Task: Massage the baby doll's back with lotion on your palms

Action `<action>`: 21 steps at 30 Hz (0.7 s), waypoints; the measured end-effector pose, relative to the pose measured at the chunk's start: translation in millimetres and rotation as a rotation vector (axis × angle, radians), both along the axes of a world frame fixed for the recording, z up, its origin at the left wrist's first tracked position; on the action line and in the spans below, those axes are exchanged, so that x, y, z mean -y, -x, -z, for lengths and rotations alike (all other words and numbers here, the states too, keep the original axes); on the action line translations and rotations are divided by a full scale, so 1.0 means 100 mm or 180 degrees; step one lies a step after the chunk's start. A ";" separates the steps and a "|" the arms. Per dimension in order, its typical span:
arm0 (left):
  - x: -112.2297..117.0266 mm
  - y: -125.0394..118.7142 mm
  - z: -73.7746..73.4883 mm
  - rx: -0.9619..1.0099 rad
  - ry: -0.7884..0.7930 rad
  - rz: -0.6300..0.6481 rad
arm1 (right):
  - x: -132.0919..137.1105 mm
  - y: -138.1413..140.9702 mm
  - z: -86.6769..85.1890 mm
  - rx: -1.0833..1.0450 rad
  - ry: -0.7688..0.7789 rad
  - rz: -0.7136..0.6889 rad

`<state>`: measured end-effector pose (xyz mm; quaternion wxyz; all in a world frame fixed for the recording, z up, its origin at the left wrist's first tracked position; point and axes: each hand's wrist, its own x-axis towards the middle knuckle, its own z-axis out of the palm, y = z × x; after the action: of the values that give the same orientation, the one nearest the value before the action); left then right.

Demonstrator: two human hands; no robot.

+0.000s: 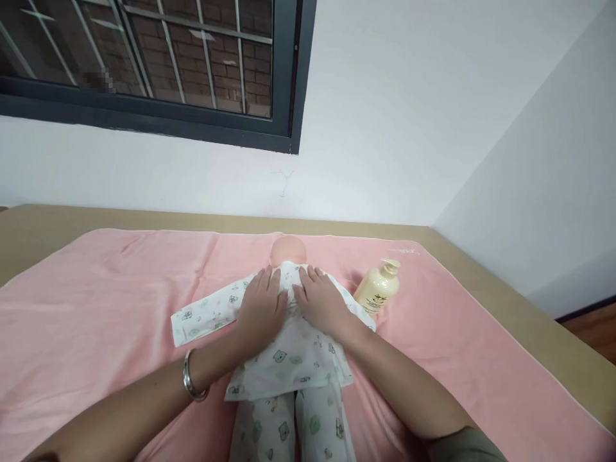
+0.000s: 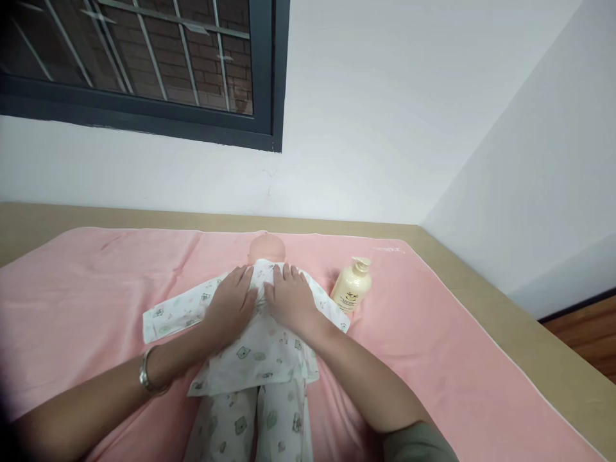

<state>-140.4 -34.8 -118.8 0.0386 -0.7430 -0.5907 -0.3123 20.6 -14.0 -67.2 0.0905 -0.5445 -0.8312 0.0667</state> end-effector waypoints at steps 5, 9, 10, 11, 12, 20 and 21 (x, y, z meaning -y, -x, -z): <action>0.13 -0.04 0.08 -0.0100 -0.0033 -0.0030 | -0.29 -0.13 -0.07 -0.0279 0.0388 -0.0160; -0.20 0.14 0.07 0.0019 -0.0024 0.0313 | 0.09 -0.01 -0.06 0.0078 0.0061 -0.0085; -0.26 0.17 0.06 0.0105 0.0022 0.0359 | 0.21 0.03 -0.05 0.0145 -0.0052 -0.0130; -0.29 0.18 0.06 0.0199 0.0068 0.0360 | 0.30 0.06 -0.05 0.0167 -0.0147 -0.0203; -0.29 0.17 0.07 0.0286 0.0088 0.0320 | 0.35 0.07 -0.05 0.0164 -0.0195 -0.0261; 0.14 -0.06 0.16 0.0311 -0.0058 0.0300 | -0.05 -0.01 -0.05 0.0008 0.0066 0.0004; 0.09 -0.03 0.15 0.0345 -0.0045 0.0418 | 0.01 0.01 -0.04 0.0036 -0.0003 0.0010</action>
<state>-137.5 -43.5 -133.8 -0.0087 -0.7619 -0.5397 -0.3580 19.1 -14.9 -63.2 0.0862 -0.5462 -0.8309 0.0631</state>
